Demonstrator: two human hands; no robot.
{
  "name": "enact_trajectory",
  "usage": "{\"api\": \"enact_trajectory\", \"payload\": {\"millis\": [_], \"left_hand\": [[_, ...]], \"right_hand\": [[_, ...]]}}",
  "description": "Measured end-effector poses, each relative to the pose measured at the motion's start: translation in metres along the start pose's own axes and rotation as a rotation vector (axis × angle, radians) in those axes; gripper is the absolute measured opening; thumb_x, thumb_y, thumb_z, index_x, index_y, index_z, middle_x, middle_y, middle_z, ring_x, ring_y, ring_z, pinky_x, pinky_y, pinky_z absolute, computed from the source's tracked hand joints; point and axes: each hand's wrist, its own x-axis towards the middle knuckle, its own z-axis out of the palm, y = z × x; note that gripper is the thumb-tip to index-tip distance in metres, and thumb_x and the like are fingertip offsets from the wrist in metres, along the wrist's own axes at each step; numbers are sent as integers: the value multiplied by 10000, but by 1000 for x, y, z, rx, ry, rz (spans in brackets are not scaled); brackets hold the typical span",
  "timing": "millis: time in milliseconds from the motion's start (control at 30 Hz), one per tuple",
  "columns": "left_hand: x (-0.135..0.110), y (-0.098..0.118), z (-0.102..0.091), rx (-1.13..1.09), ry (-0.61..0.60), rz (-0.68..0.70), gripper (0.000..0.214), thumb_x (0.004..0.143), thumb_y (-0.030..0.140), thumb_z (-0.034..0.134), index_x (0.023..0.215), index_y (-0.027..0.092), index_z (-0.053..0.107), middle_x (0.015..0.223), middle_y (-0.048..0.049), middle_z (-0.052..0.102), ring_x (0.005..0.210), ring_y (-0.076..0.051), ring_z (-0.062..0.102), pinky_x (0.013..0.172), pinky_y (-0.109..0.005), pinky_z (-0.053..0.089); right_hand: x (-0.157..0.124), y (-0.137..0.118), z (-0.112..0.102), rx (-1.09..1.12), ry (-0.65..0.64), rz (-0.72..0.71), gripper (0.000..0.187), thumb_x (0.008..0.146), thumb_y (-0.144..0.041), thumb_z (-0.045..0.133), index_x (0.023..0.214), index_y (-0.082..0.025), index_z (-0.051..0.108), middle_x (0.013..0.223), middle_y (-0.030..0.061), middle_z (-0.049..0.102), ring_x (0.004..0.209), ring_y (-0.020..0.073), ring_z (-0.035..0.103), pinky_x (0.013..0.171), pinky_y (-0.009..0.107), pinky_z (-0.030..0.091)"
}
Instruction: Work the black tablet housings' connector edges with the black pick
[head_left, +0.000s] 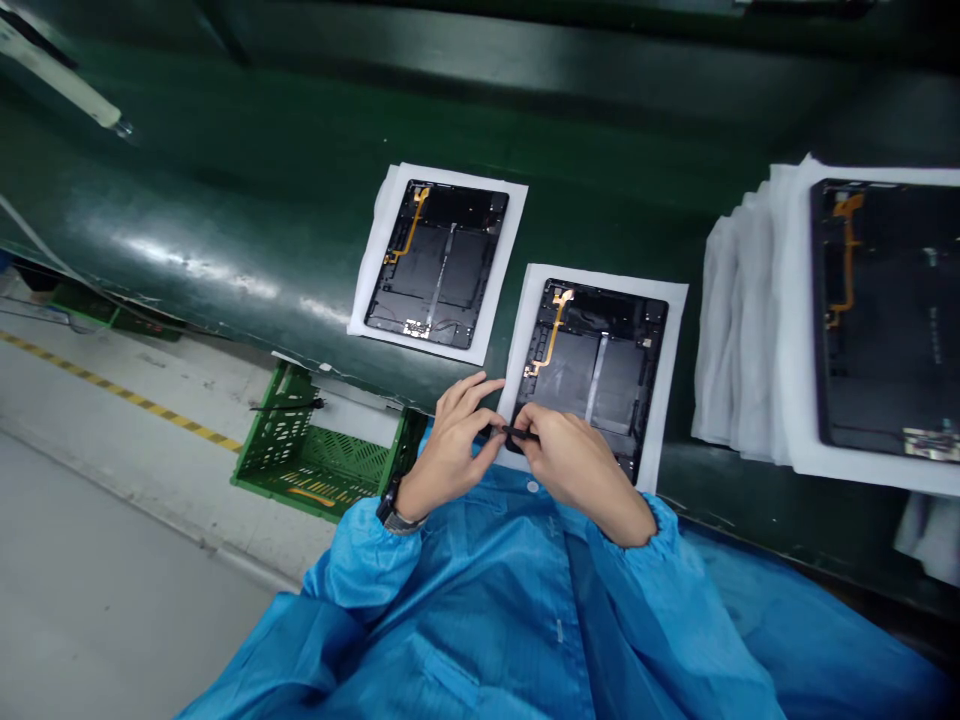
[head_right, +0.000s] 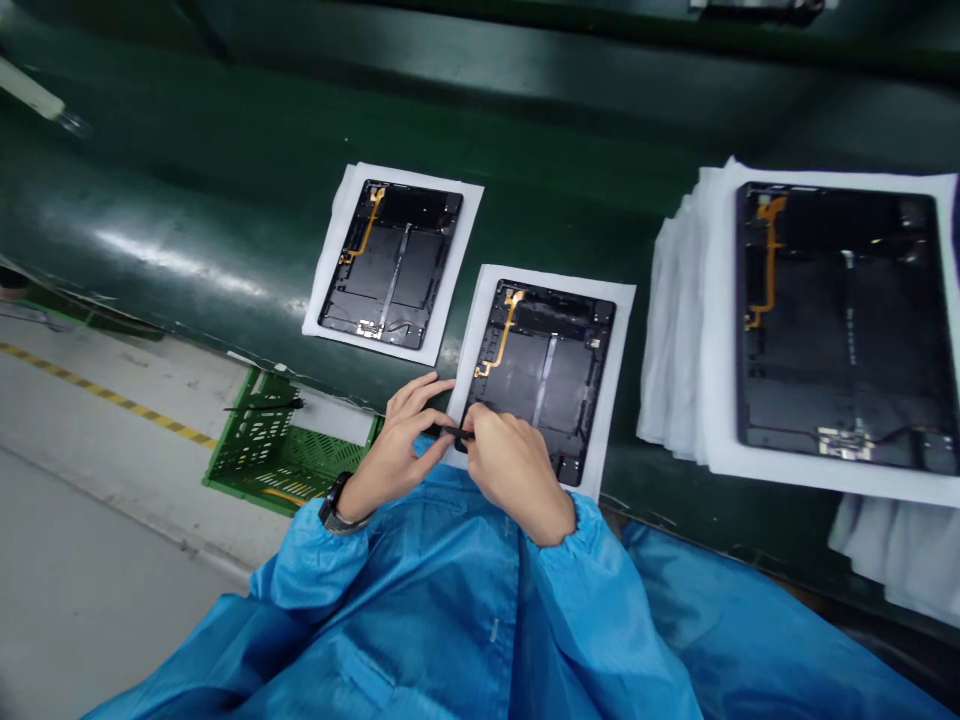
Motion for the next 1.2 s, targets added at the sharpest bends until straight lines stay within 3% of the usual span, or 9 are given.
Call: {"api": "enact_trajectory", "payload": {"millis": [400, 500, 633, 767, 867, 1000, 1200], "left_hand": [[-3, 10, 24, 7, 135, -86, 186, 978, 167, 557, 1153, 220, 524, 1539, -110, 481, 1538, -246, 317, 1287, -550, 213], [-3, 9, 24, -6, 131, -90, 162, 986, 194, 571, 1139, 220, 524, 1547, -111, 476, 1537, -249, 318, 1286, -553, 212], [-6, 3, 19, -38, 114, -57, 236, 1026, 253, 537, 1258, 218, 517, 1571, -121, 459, 1548, -248, 304, 1286, -559, 205], [-11, -8, 9, -20, -25, 63, 526, 1012, 328, 589, 1486, 211, 395, 1642, -148, 369, 1584, -267, 228, 1297, -572, 170], [-13, -15, 5, 40, -105, 129, 704, 968, 389, 662, 1562, 214, 328, 1679, -158, 298, 1599, -291, 182, 1295, -585, 172], [-13, -16, 8, 78, -55, 133, 649, 988, 357, 633, 1560, 217, 360, 1669, -143, 328, 1595, -269, 201, 1295, -561, 200], [-12, -15, 14, 76, 11, 151, 552, 998, 323, 616, 1506, 195, 443, 1644, -163, 370, 1582, -273, 241, 1277, -568, 242]], "right_hand": [[2, 12, 2, 113, 36, 24, 78, 900, -223, 640, 941, -251, 579, 780, -12, 691, 729, 183, 644, 597, 268, 286], [-8, 19, -3, 210, 88, 18, 147, 919, -361, 656, 1000, -259, 588, 706, -38, 648, 645, 171, 602, 589, 265, 312], [-20, 31, -7, 363, 94, -10, 295, 1010, -526, 466, 1007, -265, 603, 735, -20, 672, 693, 191, 635, 650, 285, 387], [-22, 33, 2, 367, 66, -38, 196, 1015, -401, 445, 1061, -271, 584, 898, 10, 743, 835, 224, 691, 727, 310, 415], [-20, 27, 7, 361, 63, -17, 175, 983, -330, 479, 1140, -278, 537, 987, 8, 762, 809, 217, 697, 705, 309, 410], [-19, 20, 5, 329, 43, -7, 100, 992, -360, 481, 1041, -280, 517, 881, -30, 752, 694, 195, 657, 661, 304, 377], [-17, 17, 6, 284, 44, -11, 81, 983, -357, 513, 968, -279, 530, 808, -43, 726, 705, 189, 665, 643, 293, 348]]}}
